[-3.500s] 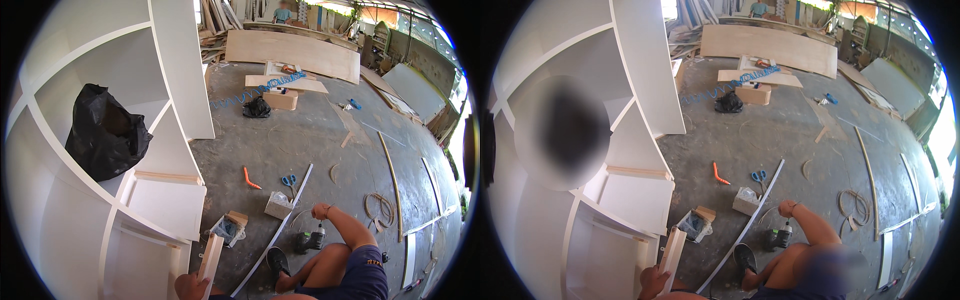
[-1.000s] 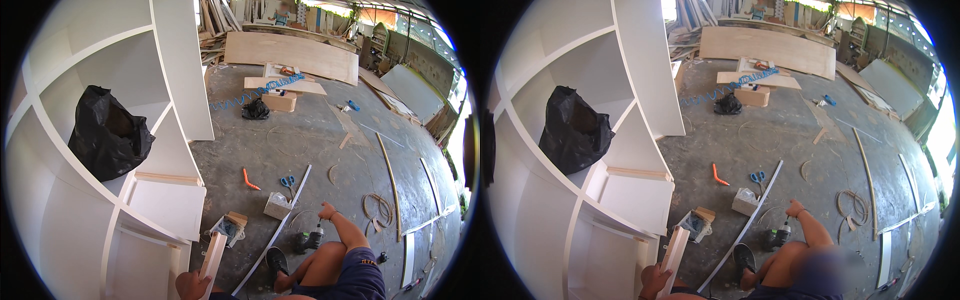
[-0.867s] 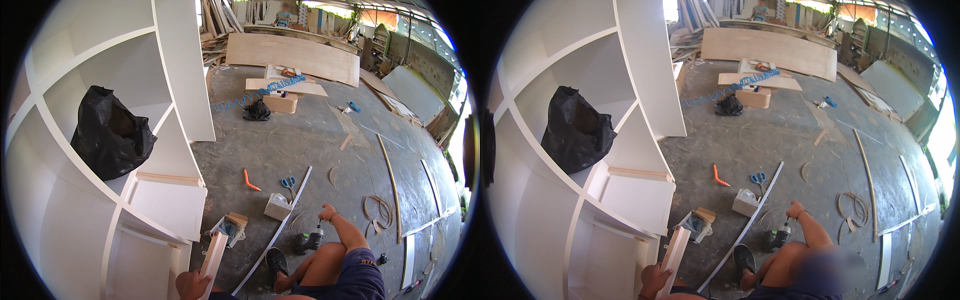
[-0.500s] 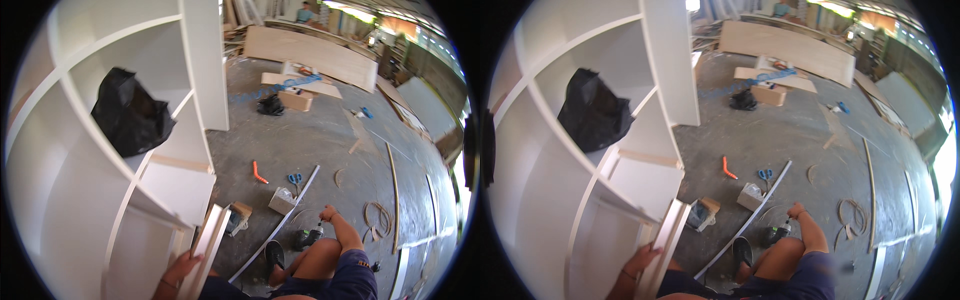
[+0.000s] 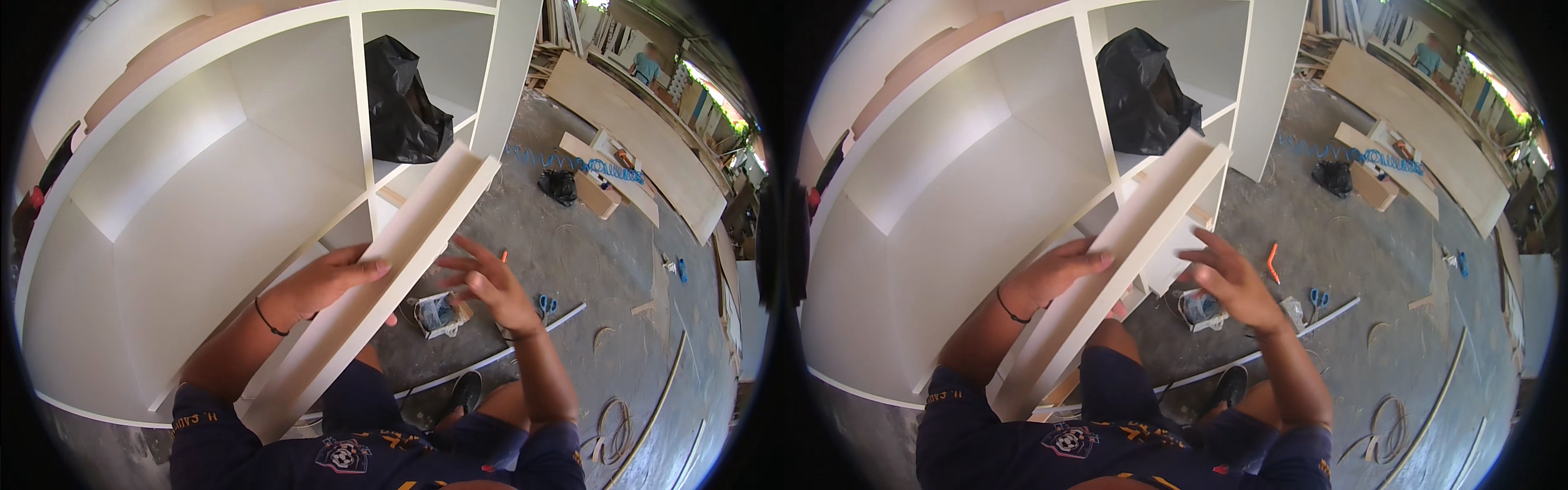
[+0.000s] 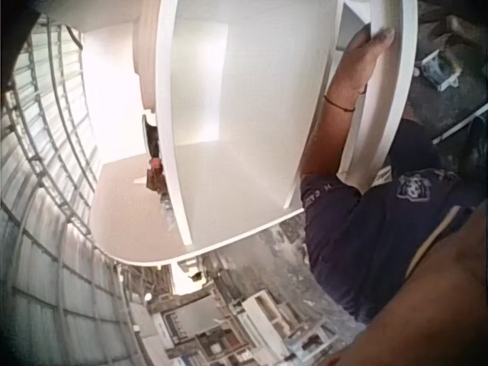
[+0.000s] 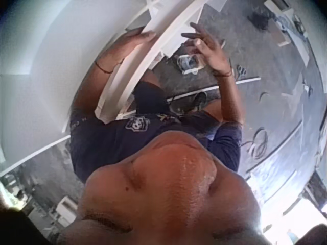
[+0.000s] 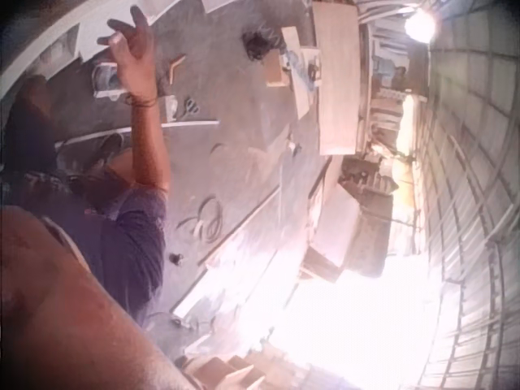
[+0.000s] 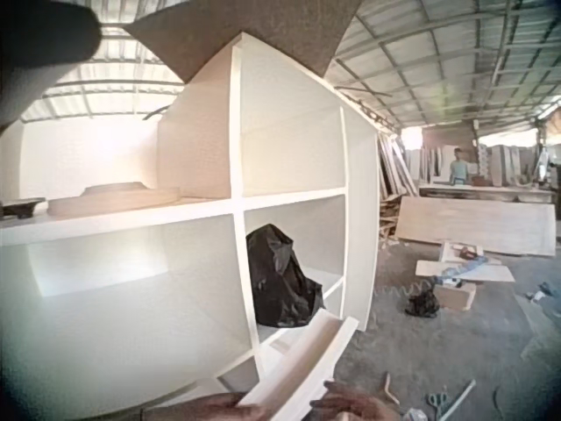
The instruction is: The person assembles a white shelving unit by holding wooden panels in place and securing them with a power drill.
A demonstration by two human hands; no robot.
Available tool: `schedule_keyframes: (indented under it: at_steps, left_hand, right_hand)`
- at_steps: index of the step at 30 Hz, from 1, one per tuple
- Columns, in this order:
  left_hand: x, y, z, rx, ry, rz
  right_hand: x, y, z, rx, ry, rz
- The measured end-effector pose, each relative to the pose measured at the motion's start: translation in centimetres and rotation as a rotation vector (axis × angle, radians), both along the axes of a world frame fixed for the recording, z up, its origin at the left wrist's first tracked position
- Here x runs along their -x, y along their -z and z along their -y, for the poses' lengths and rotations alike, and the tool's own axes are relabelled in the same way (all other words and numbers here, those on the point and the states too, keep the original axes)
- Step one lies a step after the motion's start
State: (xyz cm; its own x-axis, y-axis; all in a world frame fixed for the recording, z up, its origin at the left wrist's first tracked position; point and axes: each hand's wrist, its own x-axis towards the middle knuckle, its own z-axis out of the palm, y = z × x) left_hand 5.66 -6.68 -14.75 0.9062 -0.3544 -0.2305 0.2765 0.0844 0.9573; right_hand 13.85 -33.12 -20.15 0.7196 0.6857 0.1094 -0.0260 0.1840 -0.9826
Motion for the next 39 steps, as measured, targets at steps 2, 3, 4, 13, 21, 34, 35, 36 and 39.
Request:
schedule_keyframes:
  at_steps: [2,3,4,13,21,34,35,36,39]
  left_hand:
    - [0.4,-1.1,0.1,-0.136,-0.043,0.212]
    - [0.1,-1.1,0.1,-0.23,-0.055,0.36]
    - [0.1,-1.2,0.1,-0.323,-0.066,0.509]
    - [3.7,-7.0,0.5,-0.704,-0.149,0.433]
    - [16.3,-7.5,-0.8,-0.716,-0.008,0.777]
    - [11.1,5.0,1.0,-0.941,-0.158,0.883]
    - [10.1,4.3,1.1,-0.985,-0.147,0.905]
    - [9.0,3.6,0.9,-1.034,-0.143,0.921]
    - [6.0,1.5,-1.1,-0.998,-0.255,0.938]
  right_hand:
    - [1.0,-1.5,-3.4,-0.166,-0.079,-0.06]
    - [1.2,-1.8,-4.6,-0.233,-0.091,-0.095]
    - [1.5,-2.1,-5.6,-0.3,-0.104,-0.13]
    - [2.0,-4.8,-9.0,-0.187,0.108,-0.049]
    - [1.5,-5.3,-10.2,-0.348,0.083,-0.113]
    - [1.1,-9.3,-11.3,-0.537,0.013,-0.25]
    - [1.7,-9.1,-12.1,-0.546,-0.005,-0.28]
    - [2.5,-8.9,-12.9,-0.553,-0.033,-0.314]
    - [4.7,-9.4,-15.3,-0.595,-0.067,-0.426]
